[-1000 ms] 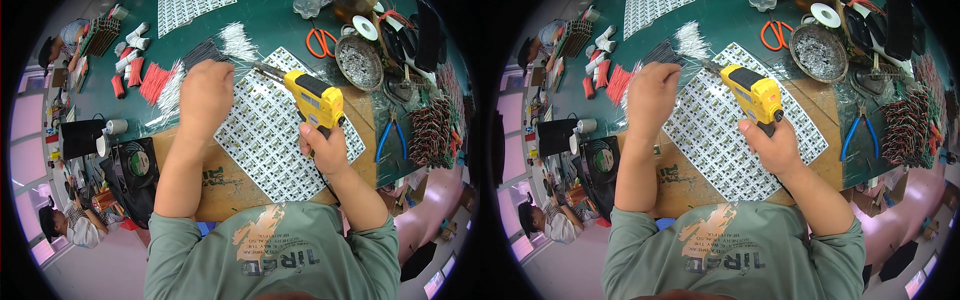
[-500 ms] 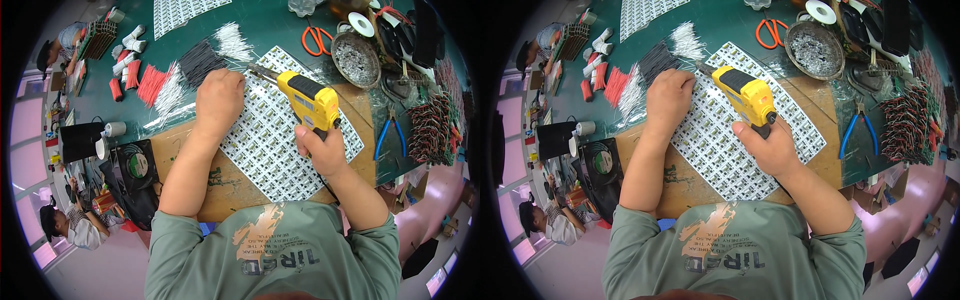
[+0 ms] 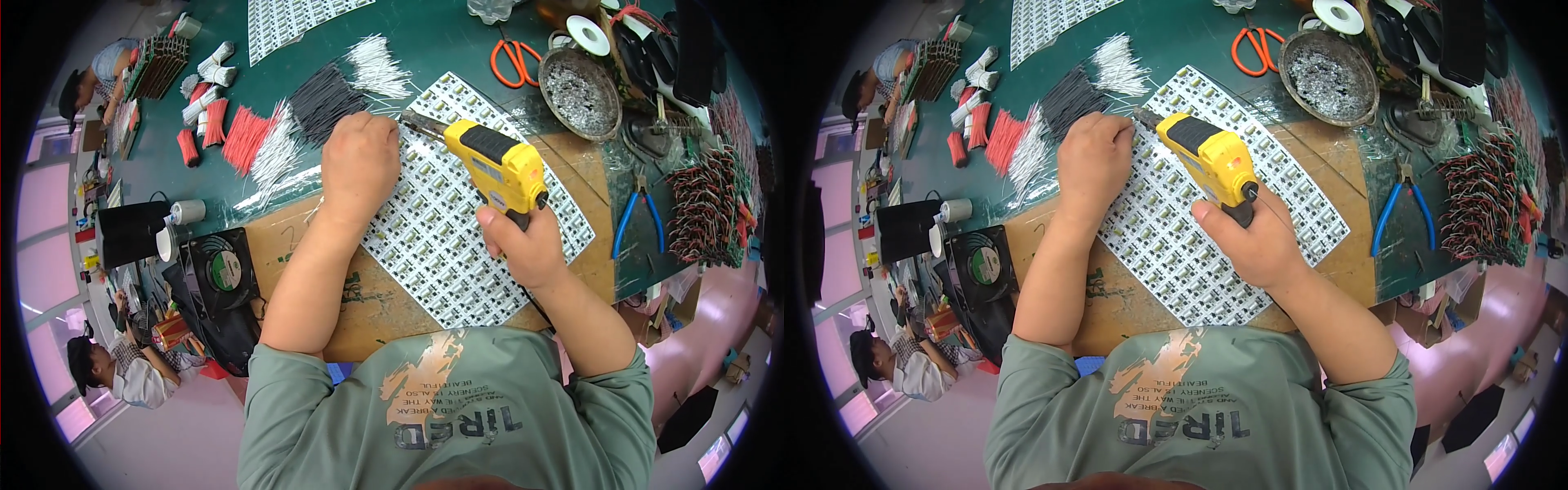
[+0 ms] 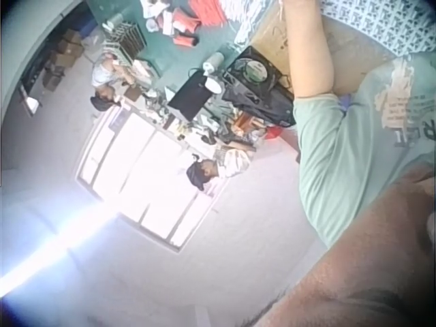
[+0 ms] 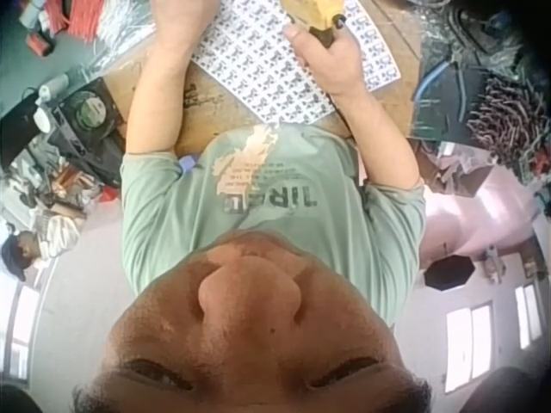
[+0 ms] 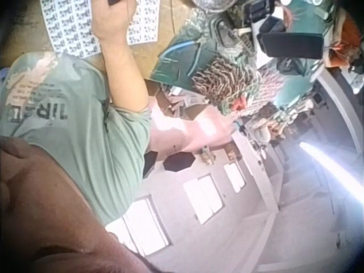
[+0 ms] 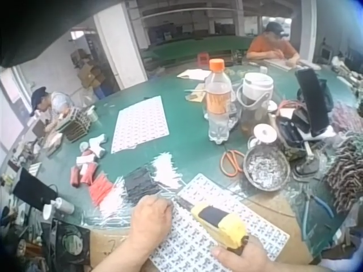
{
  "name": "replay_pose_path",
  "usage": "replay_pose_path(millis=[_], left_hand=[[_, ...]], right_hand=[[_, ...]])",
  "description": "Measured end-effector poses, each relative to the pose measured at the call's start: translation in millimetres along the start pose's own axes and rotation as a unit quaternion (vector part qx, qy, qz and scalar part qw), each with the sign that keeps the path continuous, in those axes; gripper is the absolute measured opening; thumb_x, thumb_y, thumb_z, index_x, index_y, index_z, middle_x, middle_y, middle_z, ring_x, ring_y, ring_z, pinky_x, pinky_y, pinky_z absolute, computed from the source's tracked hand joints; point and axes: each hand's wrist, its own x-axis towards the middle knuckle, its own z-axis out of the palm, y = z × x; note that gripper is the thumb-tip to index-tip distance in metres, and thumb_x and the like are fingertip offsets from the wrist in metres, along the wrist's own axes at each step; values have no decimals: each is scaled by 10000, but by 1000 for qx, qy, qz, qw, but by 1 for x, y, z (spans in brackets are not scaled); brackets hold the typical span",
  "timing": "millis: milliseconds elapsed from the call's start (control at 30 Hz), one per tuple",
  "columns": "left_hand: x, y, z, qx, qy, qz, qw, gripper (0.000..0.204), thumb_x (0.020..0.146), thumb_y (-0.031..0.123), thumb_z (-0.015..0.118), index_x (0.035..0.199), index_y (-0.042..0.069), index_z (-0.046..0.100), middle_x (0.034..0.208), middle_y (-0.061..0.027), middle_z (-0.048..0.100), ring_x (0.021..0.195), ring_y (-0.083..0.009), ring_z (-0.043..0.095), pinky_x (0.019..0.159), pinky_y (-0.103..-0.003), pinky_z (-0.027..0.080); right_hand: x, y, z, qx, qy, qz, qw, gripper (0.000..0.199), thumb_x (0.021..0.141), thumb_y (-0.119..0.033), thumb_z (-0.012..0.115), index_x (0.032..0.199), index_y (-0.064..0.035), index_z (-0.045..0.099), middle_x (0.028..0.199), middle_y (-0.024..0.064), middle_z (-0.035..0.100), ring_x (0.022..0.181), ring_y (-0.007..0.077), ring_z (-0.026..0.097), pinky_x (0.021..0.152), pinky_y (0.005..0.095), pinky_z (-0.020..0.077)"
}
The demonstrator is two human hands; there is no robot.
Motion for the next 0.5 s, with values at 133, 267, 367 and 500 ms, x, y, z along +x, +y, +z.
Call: replay_pose_path(millis=[133, 267, 367, 500], left_hand=[[0, 0, 0, -4, -2, -5, 1000, 47, 778, 103, 672, 789, 62, 692, 747, -97, 613, 746, -300, 610, 680, -401, 500], [1, 1, -1, 3, -12, -7, 1000, 52, 780, 105, 671, 796, 62, 695, 752, -97, 616, 753, -299, 614, 687, -400, 501], [2, 2, -2, 6, -17, -9, 1000, 56, 783, 109, 669, 799, 63, 697, 757, -97, 618, 757, -299, 616, 690, -401, 502], [2, 2, -2, 11, -24, -10, 1000, 64, 786, 116, 667, 802, 63, 699, 762, -97, 620, 762, -301, 617, 693, -402, 503]], right_hand=[[1, -3, 1, -5, 0, -15, 1000, 313, 868, -196, 675, 1082, 23, 609, 913, 44, 646, 825, 103, 570, 755, 278, 473], [1, -1, 1, -10, 1, -26, 1000, 313, 876, -192, 666, 1095, 23, 605, 924, 48, 650, 832, 111, 576, 763, 280, 476], [1, -2, 1, -7, 0, -21, 1000, 315, 877, -193, 666, 1099, 22, 604, 927, 53, 651, 836, 114, 579, 766, 281, 477], [0, -1, 2, -16, 3, -16, 1000, 314, 877, -196, 669, 1094, 21, 604, 926, 54, 651, 832, 112, 578, 764, 280, 477]])
